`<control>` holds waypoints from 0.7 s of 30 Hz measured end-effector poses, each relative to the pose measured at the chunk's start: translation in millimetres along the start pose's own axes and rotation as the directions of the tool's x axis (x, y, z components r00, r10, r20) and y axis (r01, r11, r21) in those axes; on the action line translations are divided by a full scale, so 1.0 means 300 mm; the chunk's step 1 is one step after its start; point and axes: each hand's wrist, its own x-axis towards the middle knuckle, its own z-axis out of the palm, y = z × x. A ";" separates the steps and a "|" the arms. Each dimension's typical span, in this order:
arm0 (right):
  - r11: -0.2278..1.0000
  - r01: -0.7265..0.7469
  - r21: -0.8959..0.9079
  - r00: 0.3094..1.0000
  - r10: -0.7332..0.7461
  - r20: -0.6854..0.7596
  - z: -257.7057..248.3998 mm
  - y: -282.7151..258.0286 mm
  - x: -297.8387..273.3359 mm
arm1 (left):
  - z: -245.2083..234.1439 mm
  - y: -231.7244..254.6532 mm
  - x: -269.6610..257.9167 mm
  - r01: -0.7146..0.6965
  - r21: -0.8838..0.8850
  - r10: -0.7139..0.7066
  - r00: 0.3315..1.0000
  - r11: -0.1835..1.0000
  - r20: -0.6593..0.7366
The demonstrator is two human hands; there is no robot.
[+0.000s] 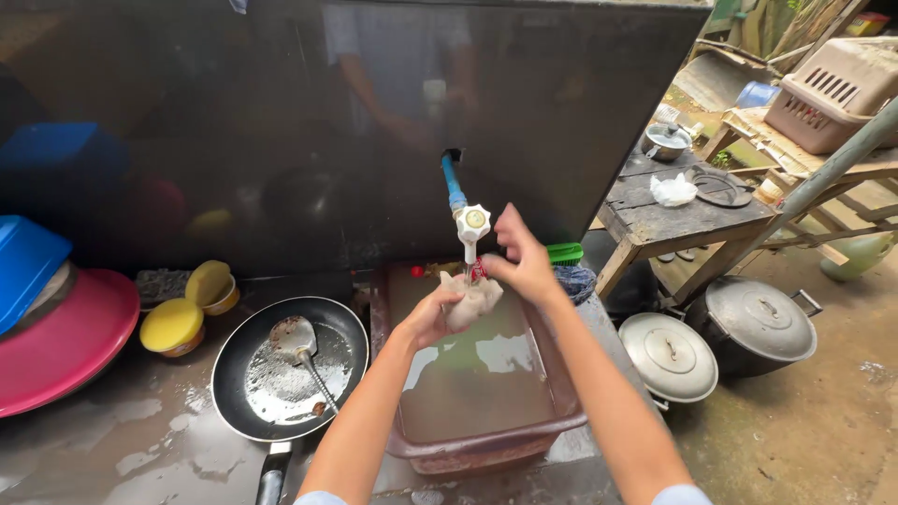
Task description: The recorder wipes down a wooden table with a damp cloth and then cleans the cloth in an outdoor sink.
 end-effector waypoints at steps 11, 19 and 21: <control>0.963 -0.270 0.003 0.934 0.261 0.242 0.066 0.254 -0.088 | -0.024 0.019 -0.045 -0.032 0.261 0.080 0.981 0.965 -0.174; 0.912 -0.300 0.279 0.948 0.318 -0.019 0.076 0.336 -0.068 | -0.037 -0.025 -0.003 -0.121 0.622 0.346 0.903 0.774 -0.256; 0.887 -0.303 0.349 0.947 0.320 0.008 0.083 0.231 -0.071 | -0.009 -0.022 -0.018 -0.219 0.507 0.364 0.908 0.834 -0.207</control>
